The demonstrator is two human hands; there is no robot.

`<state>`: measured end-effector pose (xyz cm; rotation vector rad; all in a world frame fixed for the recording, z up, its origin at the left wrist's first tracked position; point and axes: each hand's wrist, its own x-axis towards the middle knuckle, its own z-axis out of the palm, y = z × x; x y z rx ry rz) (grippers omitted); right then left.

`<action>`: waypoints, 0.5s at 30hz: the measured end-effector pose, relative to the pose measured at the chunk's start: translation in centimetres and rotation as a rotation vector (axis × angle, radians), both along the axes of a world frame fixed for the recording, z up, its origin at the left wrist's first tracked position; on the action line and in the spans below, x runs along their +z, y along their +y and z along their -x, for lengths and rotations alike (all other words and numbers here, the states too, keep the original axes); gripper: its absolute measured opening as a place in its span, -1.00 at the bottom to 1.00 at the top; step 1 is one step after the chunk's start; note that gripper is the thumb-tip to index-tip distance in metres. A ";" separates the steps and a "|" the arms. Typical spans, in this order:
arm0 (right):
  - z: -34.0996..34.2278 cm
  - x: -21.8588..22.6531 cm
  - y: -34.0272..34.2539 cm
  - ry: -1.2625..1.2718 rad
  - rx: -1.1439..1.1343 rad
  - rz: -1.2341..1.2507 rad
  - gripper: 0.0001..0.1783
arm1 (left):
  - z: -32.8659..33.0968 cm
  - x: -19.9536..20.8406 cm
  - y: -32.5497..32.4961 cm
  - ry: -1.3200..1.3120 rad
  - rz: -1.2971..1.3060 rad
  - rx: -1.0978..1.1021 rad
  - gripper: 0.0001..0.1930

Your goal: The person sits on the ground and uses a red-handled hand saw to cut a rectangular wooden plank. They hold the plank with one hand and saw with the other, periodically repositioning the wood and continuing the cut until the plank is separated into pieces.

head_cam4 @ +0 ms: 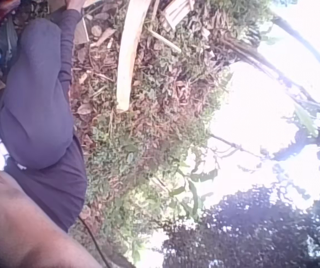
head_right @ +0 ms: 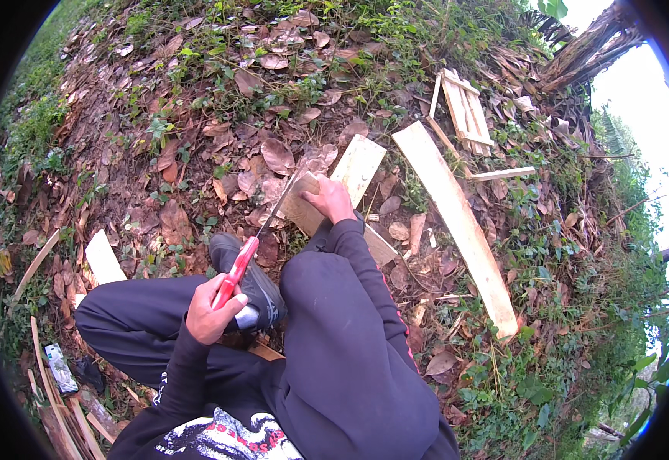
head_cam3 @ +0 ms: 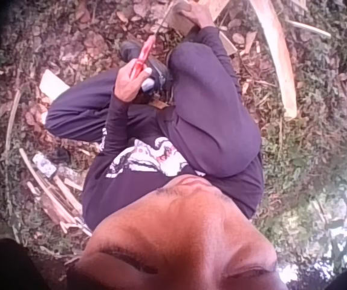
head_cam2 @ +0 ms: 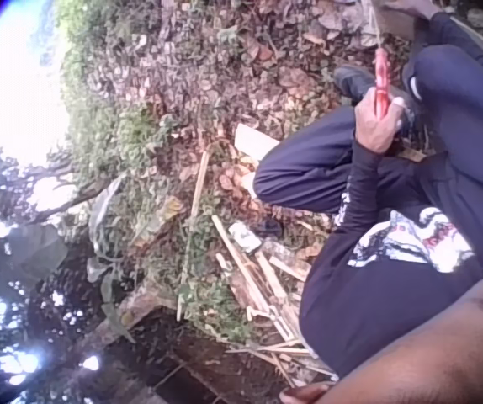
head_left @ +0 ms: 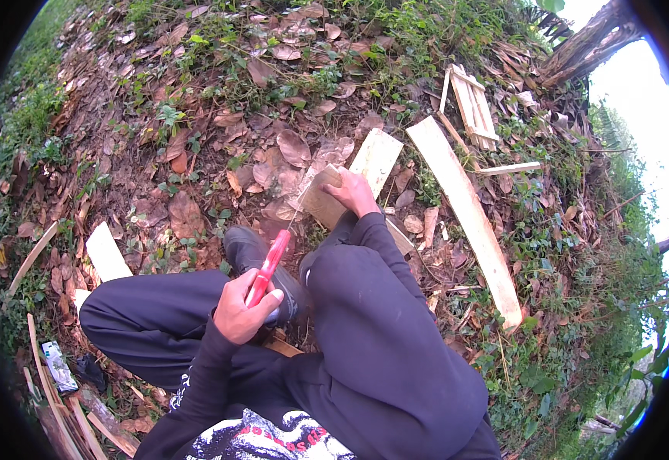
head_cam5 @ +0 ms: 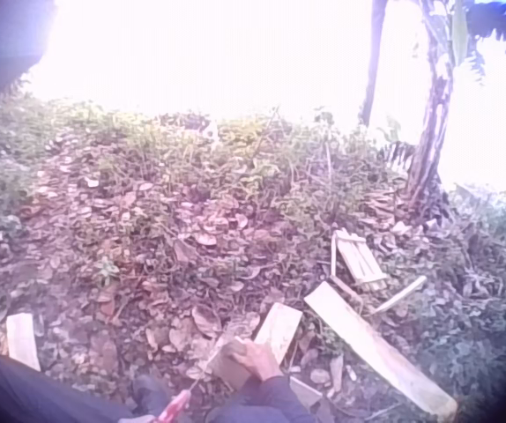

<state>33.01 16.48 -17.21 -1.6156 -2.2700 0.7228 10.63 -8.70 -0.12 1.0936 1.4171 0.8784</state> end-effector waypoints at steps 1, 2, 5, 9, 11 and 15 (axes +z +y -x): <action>0.0 0.0 0.0 0.000 0.000 -0.009 -0.30 | 0.0 -0.1 0.0 -0.007 0.004 0.000 -0.79; 0.1 0.0 0.0 -0.001 -0.004 -0.001 -0.30 | 0.0 -0.1 -0.1 -0.009 0.007 0.001 -0.79; 0.1 0.0 0.0 -0.007 -0.013 0.022 -0.30 | 0.0 -0.1 -0.1 -0.021 0.030 0.001 -0.81; 0.0 0.0 0.1 -0.003 -0.008 0.042 -0.30 | -0.1 0.2 -0.1 -0.036 0.066 -0.007 -0.83; 0.0 0.0 0.1 -0.004 -0.005 0.040 -0.31 | -0.1 0.2 -0.1 -0.041 0.073 -0.007 -0.83; 0.0 -0.1 0.0 -0.018 -0.003 0.036 -0.30 | -0.2 0.3 -0.1 -0.050 0.076 -0.005 -0.83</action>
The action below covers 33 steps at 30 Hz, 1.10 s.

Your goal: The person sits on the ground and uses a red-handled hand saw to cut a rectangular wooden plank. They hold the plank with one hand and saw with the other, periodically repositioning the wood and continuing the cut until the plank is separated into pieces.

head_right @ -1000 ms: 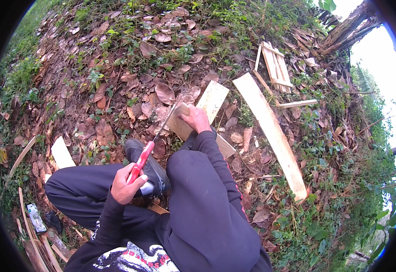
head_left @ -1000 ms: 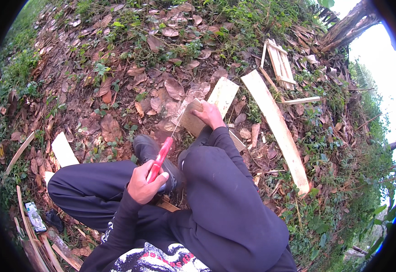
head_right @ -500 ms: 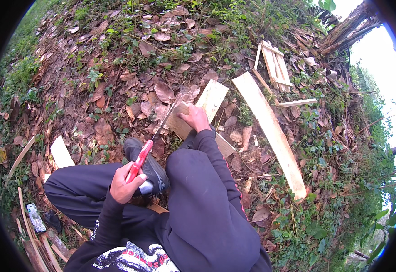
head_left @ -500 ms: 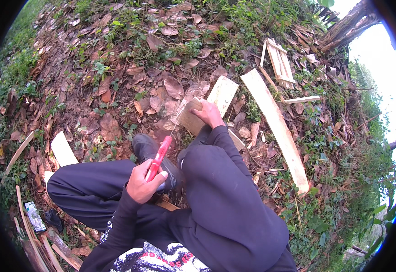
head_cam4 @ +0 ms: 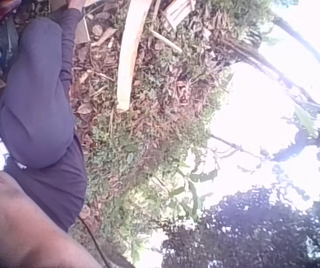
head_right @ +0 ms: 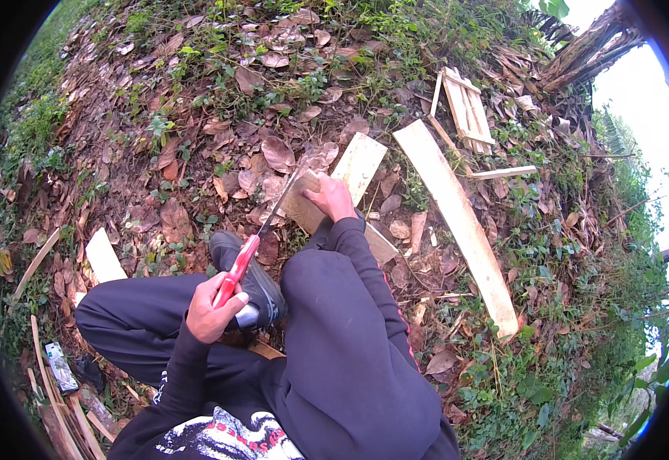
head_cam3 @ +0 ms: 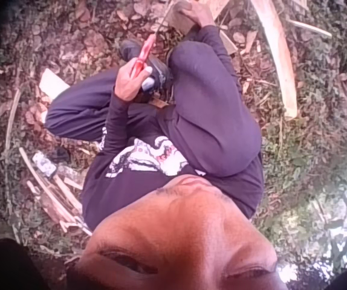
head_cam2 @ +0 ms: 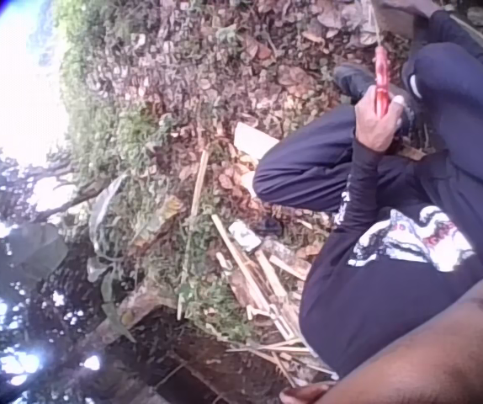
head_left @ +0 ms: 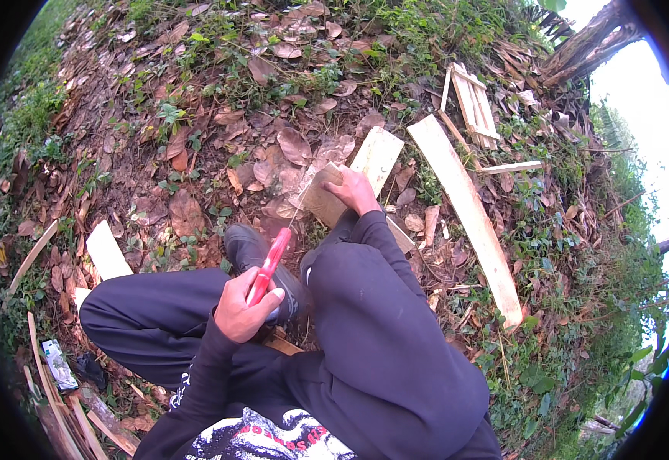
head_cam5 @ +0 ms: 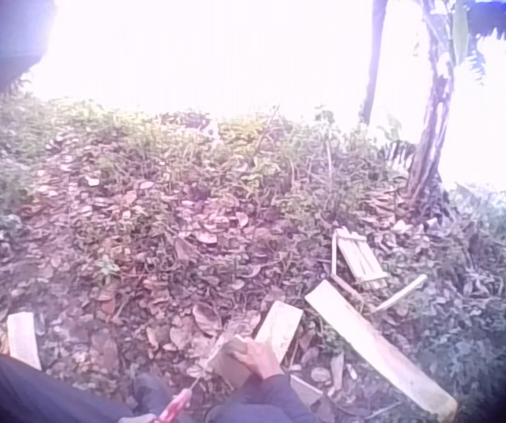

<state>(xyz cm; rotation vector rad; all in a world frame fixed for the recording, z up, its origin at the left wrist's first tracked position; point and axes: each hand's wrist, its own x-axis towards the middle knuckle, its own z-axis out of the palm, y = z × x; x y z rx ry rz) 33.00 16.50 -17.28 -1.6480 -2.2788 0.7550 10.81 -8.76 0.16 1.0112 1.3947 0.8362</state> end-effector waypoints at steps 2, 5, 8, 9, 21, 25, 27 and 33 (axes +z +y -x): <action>0.0 -0.1 0.0 -0.002 -0.002 0.003 -0.29 | 0.0 0.0 0.0 0.008 -0.021 0.000 -0.82; -0.1 -0.4 0.0 0.008 -0.008 -0.006 -0.27 | 0.1 -0.2 0.0 0.022 -0.060 -0.001 -0.80; 0.0 -0.4 -0.2 0.024 -0.013 -0.022 -0.26 | 0.1 -0.1 0.0 0.029 -0.064 -0.006 -0.80; 0.1 -0.2 -0.2 0.018 -0.014 -0.012 -0.25 | 0.2 -0.1 0.0 0.033 -0.062 -0.006 -0.81; 0.2 -0.1 -0.2 0.015 -0.016 0.016 -0.28 | 0.2 -0.1 -0.1 0.032 -0.059 -0.010 -0.81; 0.1 -0.1 -0.2 -0.006 -0.017 0.028 -0.29 | 0.1 0.2 -0.1 0.002 -0.023 -0.015 -0.82; 0.1 -0.2 -0.2 0.007 -0.009 0.019 -0.29 | 0.1 0.0 -0.2 0.007 -0.034 -0.016 -0.82; 0.1 -0.3 -0.2 0.001 -0.009 0.028 -0.28 | 0.1 -0.2 -0.3 0.004 -0.041 -0.024 -0.81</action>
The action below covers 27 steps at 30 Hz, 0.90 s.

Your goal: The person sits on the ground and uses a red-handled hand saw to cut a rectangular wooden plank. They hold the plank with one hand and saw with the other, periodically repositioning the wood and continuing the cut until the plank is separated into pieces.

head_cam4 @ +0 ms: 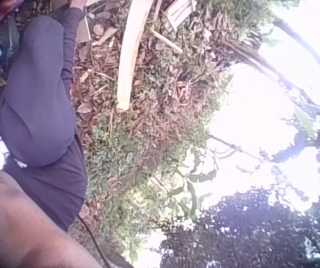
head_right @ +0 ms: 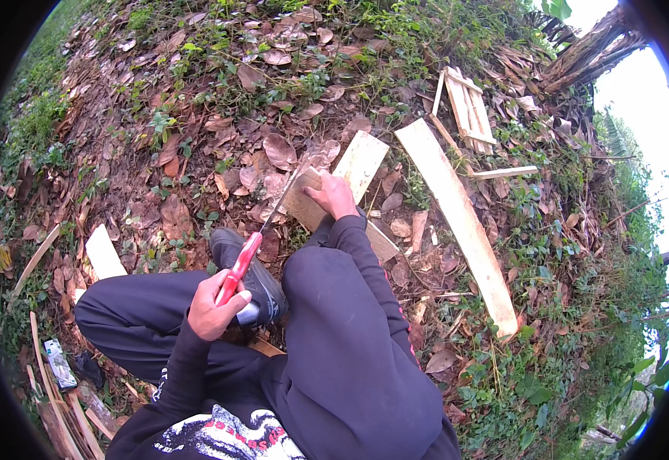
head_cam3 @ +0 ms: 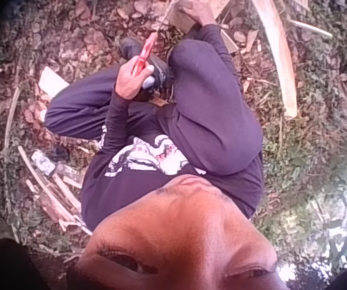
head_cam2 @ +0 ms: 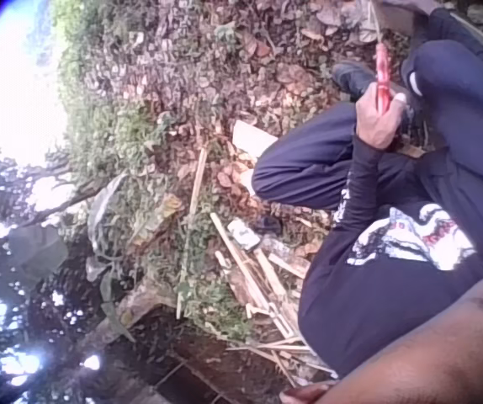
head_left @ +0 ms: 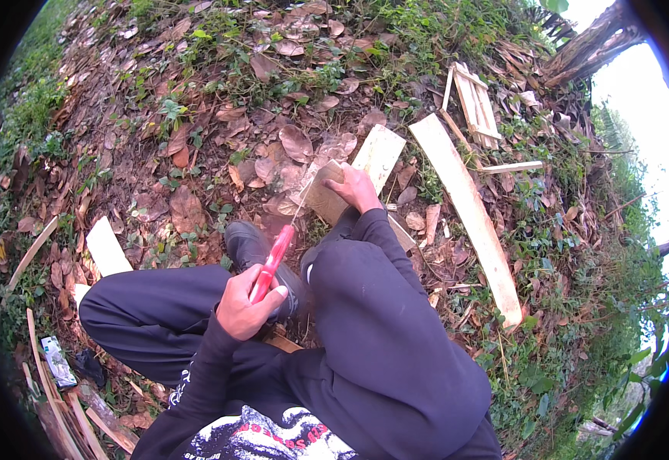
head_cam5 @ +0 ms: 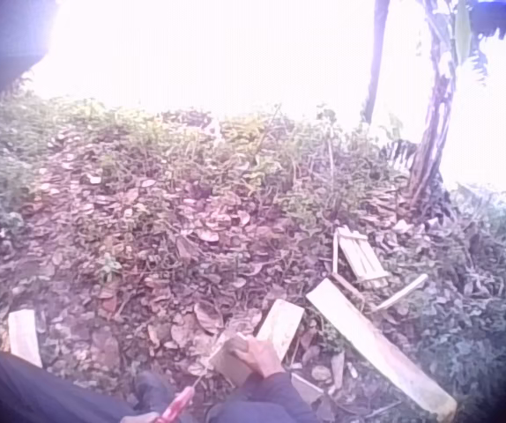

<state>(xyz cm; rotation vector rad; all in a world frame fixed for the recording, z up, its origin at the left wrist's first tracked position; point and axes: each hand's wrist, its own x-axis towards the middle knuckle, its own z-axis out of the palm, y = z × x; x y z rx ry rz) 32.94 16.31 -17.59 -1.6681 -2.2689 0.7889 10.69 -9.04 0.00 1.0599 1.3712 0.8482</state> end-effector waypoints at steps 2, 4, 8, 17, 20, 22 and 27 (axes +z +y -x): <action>0.1 0.3 0.0 -0.011 -0.004 0.015 -0.27 | -0.1 0.2 0.0 -0.001 -0.004 0.003 -0.81; 0.2 0.5 -0.1 -0.014 -0.002 0.021 -0.27 | -0.1 0.4 0.1 -0.005 -0.005 0.008 -0.81; 0.2 0.7 -0.1 -0.010 -0.008 0.028 -0.26 | -0.1 0.3 0.1 0.006 -0.004 0.003 -0.81; 0.1 0.2 0.0 0.005 0.000 -0.012 -0.27 | 0.0 -0.3 0.0 0.029 -0.045 0.013 -0.82; 0.1 0.3 -0.1 0.003 0.000 -0.004 -0.27 | 0.0 -0.4 0.0 0.027 -0.035 0.018 -0.81; 0.2 0.4 -0.1 0.000 0.002 -0.003 -0.27 | 0.0 -0.4 0.0 0.034 -0.034 0.018 -0.81; 0.0 0.4 -0.2 0.007 0.001 -0.024 -0.26 | -0.2 -0.1 0.1 0.021 -0.029 0.018 -0.81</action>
